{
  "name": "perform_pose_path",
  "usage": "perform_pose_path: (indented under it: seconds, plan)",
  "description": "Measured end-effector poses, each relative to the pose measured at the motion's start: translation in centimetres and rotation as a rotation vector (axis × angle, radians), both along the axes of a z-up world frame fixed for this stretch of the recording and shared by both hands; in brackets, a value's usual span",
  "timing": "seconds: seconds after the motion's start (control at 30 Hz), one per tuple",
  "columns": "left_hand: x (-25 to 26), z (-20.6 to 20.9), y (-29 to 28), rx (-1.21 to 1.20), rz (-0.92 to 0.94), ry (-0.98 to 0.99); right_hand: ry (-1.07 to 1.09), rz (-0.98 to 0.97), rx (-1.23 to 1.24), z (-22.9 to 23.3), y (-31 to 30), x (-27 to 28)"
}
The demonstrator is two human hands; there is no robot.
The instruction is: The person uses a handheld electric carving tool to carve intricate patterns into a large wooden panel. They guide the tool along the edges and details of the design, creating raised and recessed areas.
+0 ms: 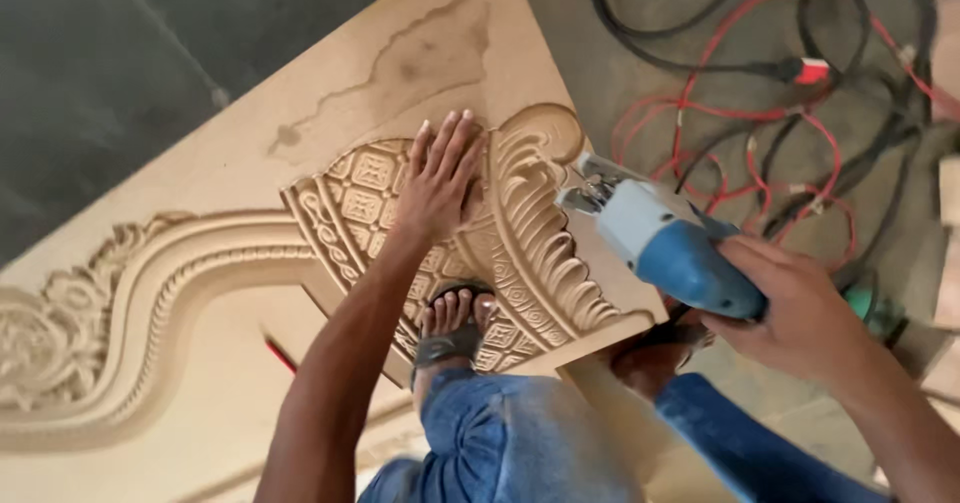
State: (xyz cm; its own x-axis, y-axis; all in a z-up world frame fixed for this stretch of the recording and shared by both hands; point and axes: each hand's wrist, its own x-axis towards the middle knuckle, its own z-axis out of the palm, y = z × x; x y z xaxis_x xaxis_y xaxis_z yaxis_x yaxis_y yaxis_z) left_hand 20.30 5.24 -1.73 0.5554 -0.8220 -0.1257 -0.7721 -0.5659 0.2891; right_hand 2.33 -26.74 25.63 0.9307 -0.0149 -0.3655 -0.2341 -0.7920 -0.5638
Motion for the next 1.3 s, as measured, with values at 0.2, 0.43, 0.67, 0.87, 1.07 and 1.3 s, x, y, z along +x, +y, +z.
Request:
perform_pose_path:
  seconds: [0.2,0.43,0.67,0.87,1.07,1.3]
  plan:
    - [-0.1,1.3,1.1,-0.332,0.001,0.148,0.053,-0.201,-0.109,0.9,4.5,-5.0]
    - [-5.0,2.5,-3.1,-0.274,-0.058,0.728,0.312,-0.66,-0.231,3.6,7.7,-9.6]
    - [-7.9,3.1,-3.6,-0.318,-0.337,0.184,0.229,-0.61,-0.233,2.8,7.6,-10.0]
    - [-9.7,3.0,-3.6,-0.366,-0.258,0.286,0.163,-0.67,-0.125,0.9,8.2,-9.2]
    - [-7.2,3.2,-2.0,-0.669,-0.248,0.411,0.142,-0.606,-0.037,-0.9,8.6,-9.5]
    - [-4.9,4.2,-2.0,-0.75,-0.231,0.469,0.005,-0.427,-0.038,-1.5,9.7,-8.9]
